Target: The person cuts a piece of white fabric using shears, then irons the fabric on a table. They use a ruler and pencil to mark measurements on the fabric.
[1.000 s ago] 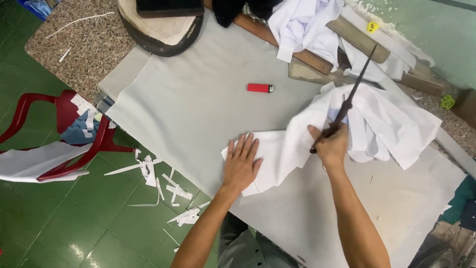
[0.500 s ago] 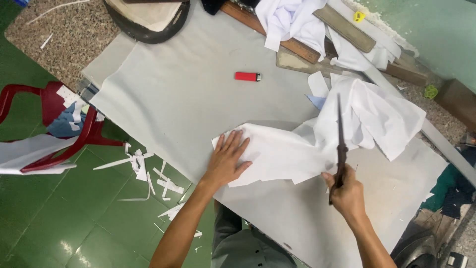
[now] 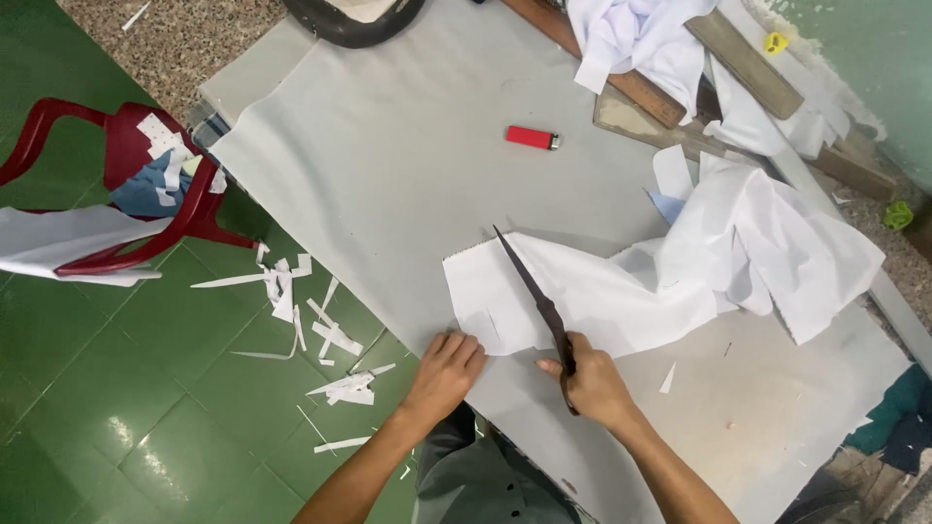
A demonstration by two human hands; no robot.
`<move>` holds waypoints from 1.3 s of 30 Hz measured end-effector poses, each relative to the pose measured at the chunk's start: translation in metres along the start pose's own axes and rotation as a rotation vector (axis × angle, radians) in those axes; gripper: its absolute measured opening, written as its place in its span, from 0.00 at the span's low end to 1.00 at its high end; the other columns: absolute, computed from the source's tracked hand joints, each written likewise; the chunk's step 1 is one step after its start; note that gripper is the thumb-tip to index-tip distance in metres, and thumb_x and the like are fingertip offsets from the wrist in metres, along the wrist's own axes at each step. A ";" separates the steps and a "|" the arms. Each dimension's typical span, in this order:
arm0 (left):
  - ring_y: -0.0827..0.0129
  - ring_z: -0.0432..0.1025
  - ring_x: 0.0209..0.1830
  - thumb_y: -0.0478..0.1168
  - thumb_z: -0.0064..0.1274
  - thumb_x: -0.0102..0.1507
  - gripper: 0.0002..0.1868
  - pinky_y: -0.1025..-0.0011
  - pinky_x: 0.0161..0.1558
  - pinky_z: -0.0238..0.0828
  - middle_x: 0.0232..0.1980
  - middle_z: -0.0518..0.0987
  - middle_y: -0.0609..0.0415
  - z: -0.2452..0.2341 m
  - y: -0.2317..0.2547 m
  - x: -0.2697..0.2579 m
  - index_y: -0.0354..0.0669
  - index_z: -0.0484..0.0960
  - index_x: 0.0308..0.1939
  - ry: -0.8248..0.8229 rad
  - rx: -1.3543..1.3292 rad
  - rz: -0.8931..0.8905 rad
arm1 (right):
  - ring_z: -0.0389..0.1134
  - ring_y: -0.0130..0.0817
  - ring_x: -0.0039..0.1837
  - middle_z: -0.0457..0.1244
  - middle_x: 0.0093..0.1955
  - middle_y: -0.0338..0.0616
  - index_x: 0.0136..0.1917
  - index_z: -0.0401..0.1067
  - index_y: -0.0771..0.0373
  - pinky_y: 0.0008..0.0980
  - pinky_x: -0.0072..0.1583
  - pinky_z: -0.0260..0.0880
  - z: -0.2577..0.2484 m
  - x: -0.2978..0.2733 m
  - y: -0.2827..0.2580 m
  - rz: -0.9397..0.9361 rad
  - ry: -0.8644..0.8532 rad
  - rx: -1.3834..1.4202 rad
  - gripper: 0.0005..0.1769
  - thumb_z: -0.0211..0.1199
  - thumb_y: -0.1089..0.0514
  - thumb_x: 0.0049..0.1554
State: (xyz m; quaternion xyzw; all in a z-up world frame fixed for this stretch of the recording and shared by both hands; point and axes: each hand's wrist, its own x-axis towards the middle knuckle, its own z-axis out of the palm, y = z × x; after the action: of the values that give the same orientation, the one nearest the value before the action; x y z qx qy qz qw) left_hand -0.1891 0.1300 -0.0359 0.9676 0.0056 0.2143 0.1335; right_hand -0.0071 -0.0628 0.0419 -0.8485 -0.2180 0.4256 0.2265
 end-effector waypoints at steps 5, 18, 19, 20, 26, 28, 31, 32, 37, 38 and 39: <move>0.62 0.73 0.38 0.36 0.58 0.65 0.03 0.66 0.38 0.73 0.34 0.73 0.55 -0.028 -0.021 0.030 0.42 0.81 0.37 0.004 -0.153 -0.205 | 0.74 0.45 0.41 0.70 0.39 0.60 0.66 0.64 0.75 0.35 0.40 0.70 0.009 0.014 -0.010 0.076 0.007 0.008 0.38 0.65 0.39 0.59; 0.62 0.75 0.29 0.41 0.66 0.60 0.08 0.68 0.33 0.72 0.26 0.73 0.56 -0.012 -0.080 0.074 0.46 0.83 0.31 0.082 -0.079 -0.482 | 0.74 0.44 0.35 0.69 0.30 0.53 0.61 0.65 0.73 0.34 0.37 0.69 0.028 0.013 -0.053 0.049 0.124 0.021 0.37 0.69 0.38 0.56; 0.62 0.75 0.29 0.41 0.66 0.60 0.08 0.68 0.33 0.72 0.26 0.73 0.56 -0.010 -0.080 0.073 0.46 0.83 0.31 0.082 -0.079 -0.485 | 0.74 0.44 0.35 0.69 0.30 0.53 0.61 0.65 0.73 0.34 0.37 0.69 0.034 0.026 -0.053 0.049 0.121 0.019 0.37 0.69 0.38 0.56; 0.61 0.75 0.29 0.41 0.66 0.60 0.08 0.68 0.33 0.72 0.27 0.73 0.56 -0.009 -0.080 0.072 0.45 0.83 0.31 0.093 -0.086 -0.488 | 0.73 0.45 0.34 0.68 0.30 0.53 0.61 0.64 0.73 0.35 0.37 0.69 0.040 0.039 -0.054 0.019 0.162 0.014 0.37 0.68 0.38 0.57; 0.62 0.74 0.29 0.40 0.68 0.59 0.09 0.69 0.32 0.71 0.27 0.73 0.56 -0.007 -0.082 0.071 0.44 0.82 0.31 0.146 -0.108 -0.502 | 0.73 0.50 0.36 0.68 0.32 0.55 0.61 0.63 0.74 0.40 0.38 0.73 0.052 0.080 -0.083 -0.035 0.275 -0.048 0.37 0.68 0.39 0.57; 0.63 0.74 0.29 0.39 0.69 0.59 0.09 0.70 0.32 0.71 0.27 0.73 0.56 -0.013 -0.082 0.071 0.44 0.82 0.31 0.170 -0.113 -0.505 | 0.73 0.50 0.37 0.68 0.33 0.56 0.62 0.62 0.74 0.41 0.39 0.73 0.052 0.081 -0.091 -0.010 0.261 -0.055 0.37 0.69 0.41 0.57; 0.58 0.75 0.31 0.39 0.71 0.56 0.12 0.65 0.33 0.72 0.30 0.74 0.52 -0.031 -0.079 0.073 0.40 0.82 0.35 0.240 -0.110 -0.560 | 0.74 0.50 0.37 0.69 0.34 0.56 0.63 0.61 0.74 0.42 0.40 0.74 0.051 0.081 -0.093 0.023 0.267 -0.063 0.42 0.69 0.36 0.56; 0.58 0.74 0.35 0.38 0.68 0.59 0.10 0.66 0.36 0.71 0.35 0.74 0.52 -0.037 -0.077 0.072 0.41 0.82 0.38 0.274 -0.016 -0.509 | 0.74 0.51 0.38 0.68 0.34 0.56 0.63 0.61 0.74 0.43 0.40 0.74 0.051 0.081 -0.092 0.036 0.258 -0.068 0.42 0.68 0.36 0.57; 0.51 0.72 0.63 0.42 0.59 0.65 0.19 0.55 0.63 0.67 0.61 0.78 0.44 -0.031 -0.053 0.059 0.40 0.81 0.59 0.210 0.028 -0.269 | 0.75 0.52 0.40 0.69 0.35 0.56 0.63 0.61 0.72 0.45 0.42 0.75 0.053 0.083 -0.093 0.052 0.258 -0.114 0.40 0.67 0.35 0.57; 0.50 0.64 0.71 0.46 0.51 0.68 0.25 0.52 0.69 0.55 0.69 0.71 0.42 -0.029 -0.047 0.058 0.37 0.75 0.66 0.122 -0.005 -0.243 | 0.75 0.55 0.41 0.69 0.36 0.58 0.63 0.60 0.72 0.46 0.43 0.75 0.050 0.080 -0.099 0.059 0.251 -0.121 0.37 0.66 0.40 0.57; 0.49 0.56 0.79 0.51 0.42 0.71 0.31 0.48 0.76 0.44 0.78 0.64 0.39 -0.027 -0.041 0.056 0.35 0.68 0.73 0.033 -0.040 -0.218 | 0.74 0.57 0.42 0.69 0.36 0.60 0.63 0.60 0.72 0.48 0.43 0.75 0.048 0.076 -0.104 0.068 0.242 -0.127 0.33 0.66 0.45 0.58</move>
State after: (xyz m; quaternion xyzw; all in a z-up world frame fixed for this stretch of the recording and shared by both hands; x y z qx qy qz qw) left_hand -0.1473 0.1798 0.0003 0.9548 0.1088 0.2142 0.1751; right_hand -0.0239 0.0731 0.0286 -0.9133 -0.1864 0.3129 0.1824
